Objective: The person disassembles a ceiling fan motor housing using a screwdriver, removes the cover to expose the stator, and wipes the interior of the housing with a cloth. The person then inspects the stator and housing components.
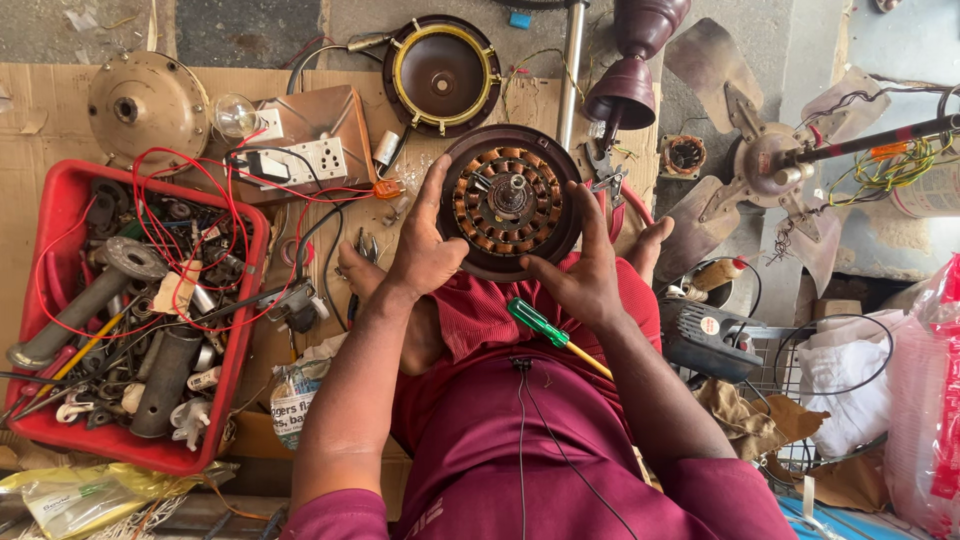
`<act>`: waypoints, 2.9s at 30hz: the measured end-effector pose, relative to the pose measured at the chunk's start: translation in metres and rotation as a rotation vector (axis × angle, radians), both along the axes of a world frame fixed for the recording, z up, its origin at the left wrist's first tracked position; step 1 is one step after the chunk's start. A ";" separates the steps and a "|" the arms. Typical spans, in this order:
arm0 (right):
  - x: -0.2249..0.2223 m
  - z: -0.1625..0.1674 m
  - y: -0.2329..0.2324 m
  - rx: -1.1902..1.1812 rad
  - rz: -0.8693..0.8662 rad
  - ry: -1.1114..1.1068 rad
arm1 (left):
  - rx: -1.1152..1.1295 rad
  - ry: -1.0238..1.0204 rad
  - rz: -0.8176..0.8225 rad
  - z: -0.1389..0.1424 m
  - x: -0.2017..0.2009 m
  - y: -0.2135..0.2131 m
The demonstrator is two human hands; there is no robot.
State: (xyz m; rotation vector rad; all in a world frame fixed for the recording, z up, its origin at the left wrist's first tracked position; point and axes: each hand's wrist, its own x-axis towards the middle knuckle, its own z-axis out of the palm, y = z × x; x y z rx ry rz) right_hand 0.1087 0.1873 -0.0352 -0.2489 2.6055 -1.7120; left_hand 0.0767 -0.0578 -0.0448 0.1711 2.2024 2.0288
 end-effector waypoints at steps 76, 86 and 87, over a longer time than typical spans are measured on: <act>-0.011 -0.030 0.040 -0.155 -0.280 -0.424 | 0.264 -0.437 0.456 0.019 0.049 0.021; 0.008 0.020 0.026 0.004 0.000 -0.062 | 0.271 -0.429 0.456 0.017 0.055 0.024; 0.008 0.022 0.021 0.089 0.064 -0.010 | 0.263 -0.434 0.452 0.017 0.055 0.024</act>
